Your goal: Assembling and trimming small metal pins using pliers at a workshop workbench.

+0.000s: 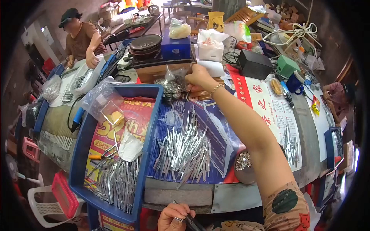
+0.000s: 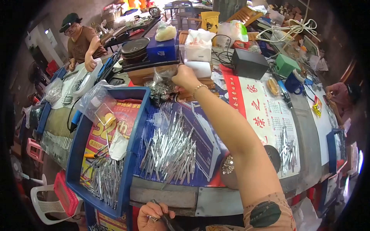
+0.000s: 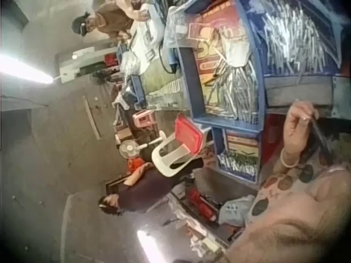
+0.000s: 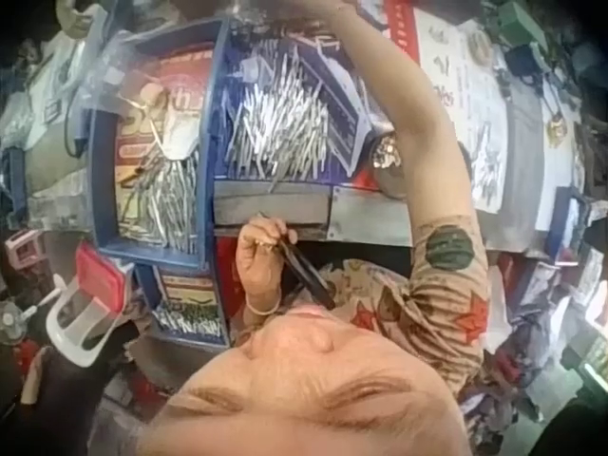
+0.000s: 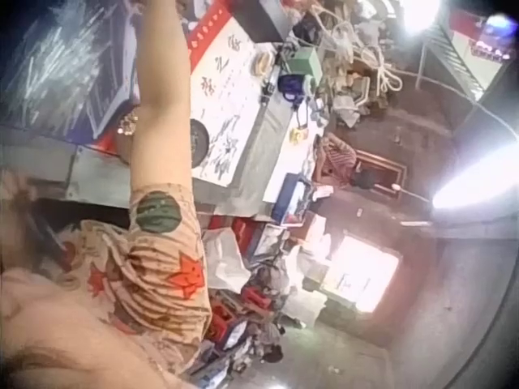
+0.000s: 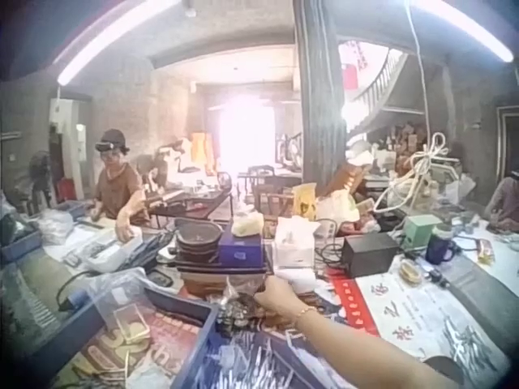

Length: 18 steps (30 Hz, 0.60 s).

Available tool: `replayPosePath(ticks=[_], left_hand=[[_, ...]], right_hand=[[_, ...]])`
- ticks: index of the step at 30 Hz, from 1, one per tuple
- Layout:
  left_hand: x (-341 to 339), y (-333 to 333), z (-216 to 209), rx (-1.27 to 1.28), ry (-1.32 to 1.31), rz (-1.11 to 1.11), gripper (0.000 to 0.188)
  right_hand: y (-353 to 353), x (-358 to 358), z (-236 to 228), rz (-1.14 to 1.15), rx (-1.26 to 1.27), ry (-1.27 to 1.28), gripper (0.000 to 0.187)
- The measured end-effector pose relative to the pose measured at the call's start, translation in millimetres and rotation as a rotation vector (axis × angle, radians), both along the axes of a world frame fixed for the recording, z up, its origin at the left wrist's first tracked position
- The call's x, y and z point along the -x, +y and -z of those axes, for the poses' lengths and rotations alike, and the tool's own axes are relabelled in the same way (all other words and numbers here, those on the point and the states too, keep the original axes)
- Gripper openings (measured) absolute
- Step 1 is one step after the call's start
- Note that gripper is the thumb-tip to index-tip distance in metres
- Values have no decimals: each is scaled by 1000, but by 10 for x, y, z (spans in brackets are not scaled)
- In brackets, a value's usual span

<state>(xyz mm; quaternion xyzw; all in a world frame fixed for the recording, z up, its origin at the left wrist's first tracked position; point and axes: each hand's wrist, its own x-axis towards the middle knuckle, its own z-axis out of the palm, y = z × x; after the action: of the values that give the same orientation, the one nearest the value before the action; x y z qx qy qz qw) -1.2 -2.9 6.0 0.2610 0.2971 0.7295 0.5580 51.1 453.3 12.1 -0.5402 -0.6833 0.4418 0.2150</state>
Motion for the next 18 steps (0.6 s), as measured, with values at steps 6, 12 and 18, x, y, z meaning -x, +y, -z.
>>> replayPosePath(ticks=[6, 12, 18], left_hand=[[-51, -96, -30, 10, 26, -31, 7], [-238, -220, -111, -25, 28, -25, 5], [-260, -451, -147, 4, 62, -85, 5]], right_hand=[[-198, -43, 159, -257, -593, -203, 33], [-364, -234, 250, -417, -595, -354, 29], [-1153, -719, -165, -600, -599, -194, 33]])
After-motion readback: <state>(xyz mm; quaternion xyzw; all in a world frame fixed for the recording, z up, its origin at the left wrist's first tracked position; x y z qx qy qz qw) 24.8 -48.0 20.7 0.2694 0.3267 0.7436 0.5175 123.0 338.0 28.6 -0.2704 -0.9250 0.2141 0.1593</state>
